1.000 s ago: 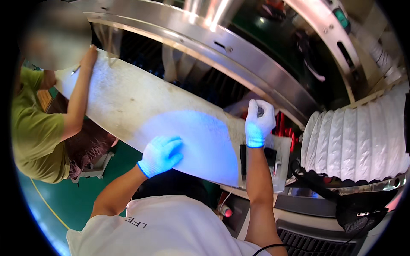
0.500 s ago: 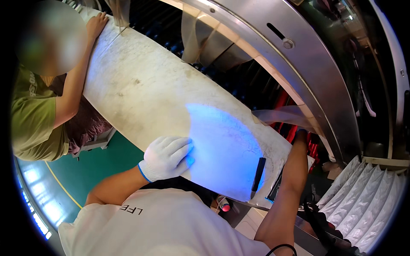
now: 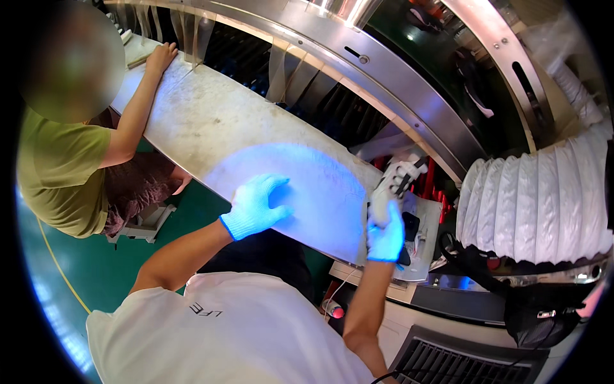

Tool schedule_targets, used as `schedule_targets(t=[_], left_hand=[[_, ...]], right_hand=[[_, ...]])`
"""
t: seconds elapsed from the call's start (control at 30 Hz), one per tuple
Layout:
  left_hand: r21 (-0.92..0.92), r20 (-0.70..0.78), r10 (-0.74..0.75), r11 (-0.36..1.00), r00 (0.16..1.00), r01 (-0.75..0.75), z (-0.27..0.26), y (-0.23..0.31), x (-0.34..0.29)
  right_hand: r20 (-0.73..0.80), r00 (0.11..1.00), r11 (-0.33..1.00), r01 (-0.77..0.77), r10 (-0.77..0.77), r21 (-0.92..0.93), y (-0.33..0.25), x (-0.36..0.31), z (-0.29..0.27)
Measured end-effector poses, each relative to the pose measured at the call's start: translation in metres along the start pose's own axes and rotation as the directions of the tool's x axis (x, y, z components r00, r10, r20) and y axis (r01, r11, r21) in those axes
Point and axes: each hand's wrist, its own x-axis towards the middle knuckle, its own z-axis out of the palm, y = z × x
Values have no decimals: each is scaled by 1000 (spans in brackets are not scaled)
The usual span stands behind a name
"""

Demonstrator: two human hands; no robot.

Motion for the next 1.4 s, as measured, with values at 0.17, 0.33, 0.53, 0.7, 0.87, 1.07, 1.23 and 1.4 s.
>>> schedule_targets(t=[0.17, 0.33, 0.53, 0.7, 0.87, 1.07, 1.23, 1.4], left_hand=[[-636, 369, -189, 663, 910, 396, 18, 51, -2], [-450, 249, -225, 835, 942, 318, 6, 41, -3], [-13, -3, 10, 1000, 1000, -10, -27, 72, -32], [86, 169, 425, 893, 890, -442, -24, 79, -14], [-138, 339, -50, 985, 940, 102, -56, 15, 22], [-93, 411, 18, 995, 912, 22, -34, 31, 53], [-190, 228, -171, 958, 958, 216, -17, 50, 23], [-273, -204, -184, 954, 962, 125, -3, 32, -48]], right_hand=[[90, 995, 998, -51, 48, 30, 104, -140, 33], [654, 687, 417, 519, 315, -746, 69, -184, 62], [455, 363, 57, 828, -813, -558, -127, -72, 185], [278, 97, -270, 86, -956, -959, -245, 89, 212], [370, 454, -391, 50, -811, -919, -267, 125, 220], [366, 389, -399, -6, -846, -917, -242, 93, 242], [372, 534, -371, 114, -759, -922, -258, 101, 234], [542, 99, -486, 332, -834, -808, -235, 74, 226]])
